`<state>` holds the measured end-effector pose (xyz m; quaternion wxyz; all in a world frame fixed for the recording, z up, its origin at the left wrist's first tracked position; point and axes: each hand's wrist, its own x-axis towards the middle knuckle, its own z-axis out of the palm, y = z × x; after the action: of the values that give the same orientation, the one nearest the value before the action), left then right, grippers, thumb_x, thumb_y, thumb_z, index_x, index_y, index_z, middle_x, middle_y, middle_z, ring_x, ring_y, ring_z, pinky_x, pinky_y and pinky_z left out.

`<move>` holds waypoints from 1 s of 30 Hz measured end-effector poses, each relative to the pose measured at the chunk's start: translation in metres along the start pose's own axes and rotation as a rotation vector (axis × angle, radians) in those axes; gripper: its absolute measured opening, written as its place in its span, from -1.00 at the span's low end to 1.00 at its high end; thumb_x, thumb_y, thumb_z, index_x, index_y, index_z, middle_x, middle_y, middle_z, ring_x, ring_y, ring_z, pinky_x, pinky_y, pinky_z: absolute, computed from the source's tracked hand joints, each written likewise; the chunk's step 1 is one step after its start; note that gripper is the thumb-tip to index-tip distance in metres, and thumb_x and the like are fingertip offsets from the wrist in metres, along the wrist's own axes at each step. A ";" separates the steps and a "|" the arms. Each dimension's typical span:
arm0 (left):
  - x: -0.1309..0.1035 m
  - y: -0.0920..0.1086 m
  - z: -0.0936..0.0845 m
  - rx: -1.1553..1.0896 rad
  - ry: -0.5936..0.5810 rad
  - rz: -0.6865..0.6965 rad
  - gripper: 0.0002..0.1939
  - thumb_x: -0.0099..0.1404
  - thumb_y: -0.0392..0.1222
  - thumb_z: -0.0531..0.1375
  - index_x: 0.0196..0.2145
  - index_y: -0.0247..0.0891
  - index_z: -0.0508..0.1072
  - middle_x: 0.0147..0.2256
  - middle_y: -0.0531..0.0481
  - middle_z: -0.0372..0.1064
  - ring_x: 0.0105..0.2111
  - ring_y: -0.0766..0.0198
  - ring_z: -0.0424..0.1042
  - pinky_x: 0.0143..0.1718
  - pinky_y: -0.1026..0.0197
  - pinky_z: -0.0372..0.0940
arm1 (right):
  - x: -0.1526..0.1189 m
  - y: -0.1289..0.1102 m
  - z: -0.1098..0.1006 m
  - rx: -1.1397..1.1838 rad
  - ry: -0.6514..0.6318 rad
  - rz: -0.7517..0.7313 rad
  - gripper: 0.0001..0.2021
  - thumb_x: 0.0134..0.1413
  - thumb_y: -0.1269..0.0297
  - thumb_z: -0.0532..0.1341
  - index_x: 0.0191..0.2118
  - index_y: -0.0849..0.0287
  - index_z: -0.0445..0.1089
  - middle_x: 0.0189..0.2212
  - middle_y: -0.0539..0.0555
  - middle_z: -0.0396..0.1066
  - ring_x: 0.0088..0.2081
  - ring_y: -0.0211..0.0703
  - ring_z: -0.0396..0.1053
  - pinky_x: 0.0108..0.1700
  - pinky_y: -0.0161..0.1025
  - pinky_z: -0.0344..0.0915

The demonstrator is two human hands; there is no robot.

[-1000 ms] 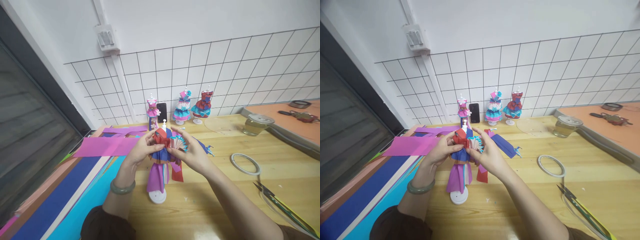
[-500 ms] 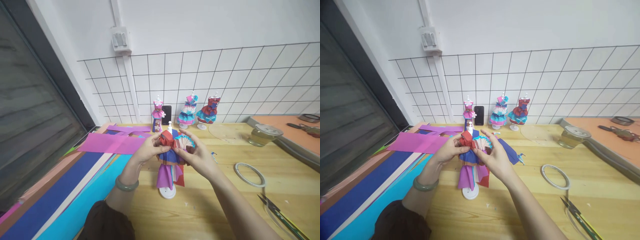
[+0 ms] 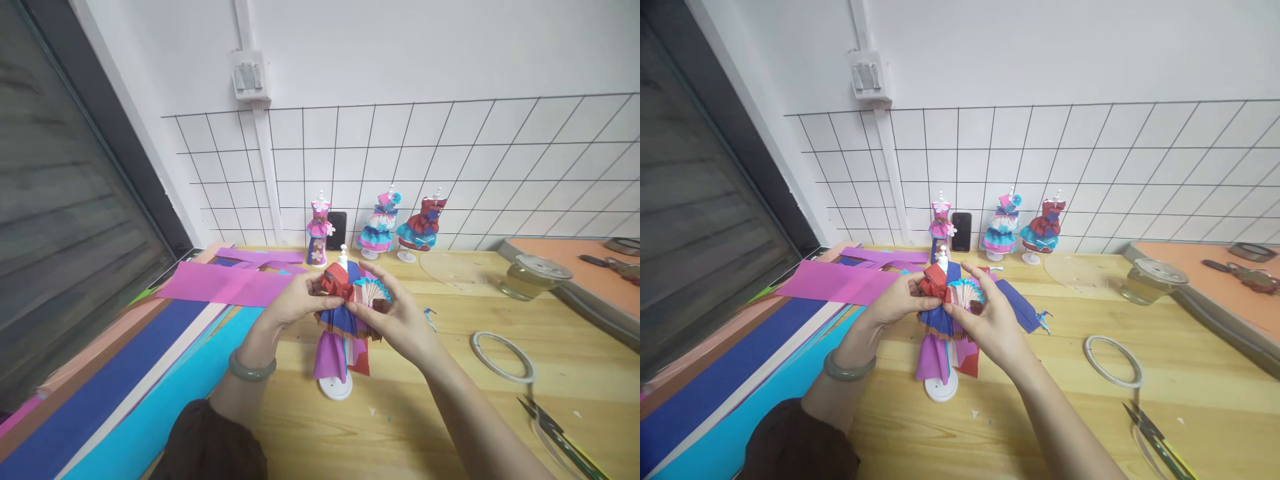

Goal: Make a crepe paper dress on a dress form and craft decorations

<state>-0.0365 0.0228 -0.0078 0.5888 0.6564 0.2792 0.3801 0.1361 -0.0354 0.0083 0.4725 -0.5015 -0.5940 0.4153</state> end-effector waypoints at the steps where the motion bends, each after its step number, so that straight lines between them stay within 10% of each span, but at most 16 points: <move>1: 0.000 0.000 0.000 -0.001 0.000 0.000 -0.59 -0.04 -0.18 0.31 -0.18 -0.30 0.43 -0.19 -0.13 0.43 -0.18 0.14 0.39 -0.16 0.16 0.27 | 0.000 -0.001 -0.001 0.001 0.002 -0.003 -0.35 -0.13 0.22 0.27 0.13 0.07 0.06 -0.46 -0.01 0.32 -0.71 -0.40 0.14 -0.73 -0.38 0.16; 6: 0.000 -0.001 -0.001 -0.030 -0.001 -0.011 -0.56 -0.05 -0.18 0.32 -0.16 -0.30 0.42 -0.20 -0.12 0.44 -0.20 0.16 0.40 -0.18 0.16 0.27 | -0.001 0.000 -0.005 0.045 -0.037 -0.049 -0.39 -0.09 0.22 0.24 0.12 0.04 0.07 -0.23 0.09 0.33 -0.64 -0.39 0.22 -0.65 -0.35 0.26; 30: -0.002 0.003 0.004 -0.007 -0.051 -0.007 -0.67 -0.03 -0.18 0.31 -0.26 -0.32 0.45 -0.27 -0.10 0.43 -0.23 0.19 0.40 -0.19 0.19 0.28 | -0.007 0.005 0.002 -0.189 0.063 -0.172 -0.41 -0.03 0.24 0.19 0.15 0.04 0.03 -0.37 0.03 0.36 -0.60 -0.30 0.26 -0.61 -0.31 0.29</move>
<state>-0.0345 0.0187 -0.0057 0.5991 0.6630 0.2651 0.3622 0.1354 -0.0417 0.0021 0.4752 -0.5039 -0.6562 0.2994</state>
